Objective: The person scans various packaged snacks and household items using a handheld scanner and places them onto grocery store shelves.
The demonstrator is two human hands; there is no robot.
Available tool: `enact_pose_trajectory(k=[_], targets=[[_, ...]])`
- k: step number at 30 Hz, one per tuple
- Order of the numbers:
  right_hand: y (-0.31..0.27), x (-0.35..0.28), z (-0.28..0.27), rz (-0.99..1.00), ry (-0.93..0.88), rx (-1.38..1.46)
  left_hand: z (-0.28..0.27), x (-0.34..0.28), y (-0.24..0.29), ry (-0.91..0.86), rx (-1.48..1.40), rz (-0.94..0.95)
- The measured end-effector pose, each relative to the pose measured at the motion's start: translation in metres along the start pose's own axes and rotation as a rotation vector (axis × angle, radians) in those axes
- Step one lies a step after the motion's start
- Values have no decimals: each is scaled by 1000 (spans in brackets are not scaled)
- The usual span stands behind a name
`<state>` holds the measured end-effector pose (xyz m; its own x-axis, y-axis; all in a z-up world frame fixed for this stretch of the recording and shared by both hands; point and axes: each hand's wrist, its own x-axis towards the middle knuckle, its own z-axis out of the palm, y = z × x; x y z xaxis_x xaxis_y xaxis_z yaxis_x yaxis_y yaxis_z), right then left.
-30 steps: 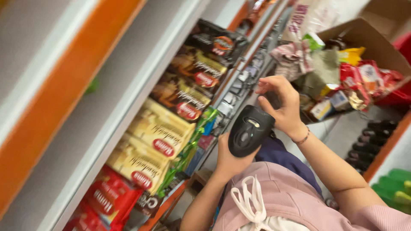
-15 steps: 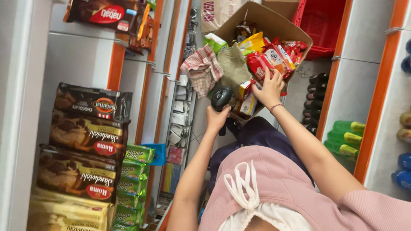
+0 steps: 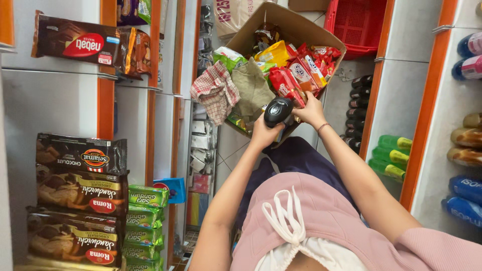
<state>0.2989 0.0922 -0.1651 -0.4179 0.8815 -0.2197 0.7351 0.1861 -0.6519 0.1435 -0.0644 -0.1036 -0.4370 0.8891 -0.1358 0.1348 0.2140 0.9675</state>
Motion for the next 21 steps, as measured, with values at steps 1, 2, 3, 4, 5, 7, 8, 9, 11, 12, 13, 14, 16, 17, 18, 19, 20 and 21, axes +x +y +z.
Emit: enact_pose_trajectory(k=[1,2,3,4,5,7,8,9,11,12,13,14,16,17,18,19,20,21], targets=[[0,1,-5,44,-57,135,0,2,-3,0,1,-2],[-3,1,-10,46,-59,137,-2,2,-7,6,-7,11],[-8,1,-15,163,-200,436,-2,3,-13,12,-16,24],[-13,0,-22,280,-338,736,-3,4,-20,10,-14,21],[-17,-4,-27,283,-338,737,-5,6,-25,-19,-45,-89],[-31,-10,-36,352,-413,1024,-6,9,-30,-47,-75,-197],[-40,-11,-37,352,-415,1024,-7,9,-28,-14,-282,-273],[-48,-11,-38,243,-352,936,-10,8,-21,21,-489,-348],[-58,-12,-34,141,-294,845,-20,11,-6,43,-575,-405],[-63,-9,-29,31,-202,624,-24,14,1,62,-663,-455],[-66,-7,-22,-75,-111,402,-27,15,6,63,-663,-457],[-66,-6,-11,-75,-110,402,-30,17,9,38,-683,-408],[-57,-5,14,-480,59,169,-32,23,12,10,-703,-357],[-48,0,23,-479,62,170,-32,26,13,-40,-455,-190],[-39,6,29,-520,-14,253,-31,29,15,-90,-207,-26],[-30,12,33,-559,-91,338,-29,33,19,-94,-209,-26],[-21,19,35,-556,-89,337,-27,38,25,-125,-160,42],[-12,25,34,-270,-140,507,-24,43,32,-157,-111,109]])
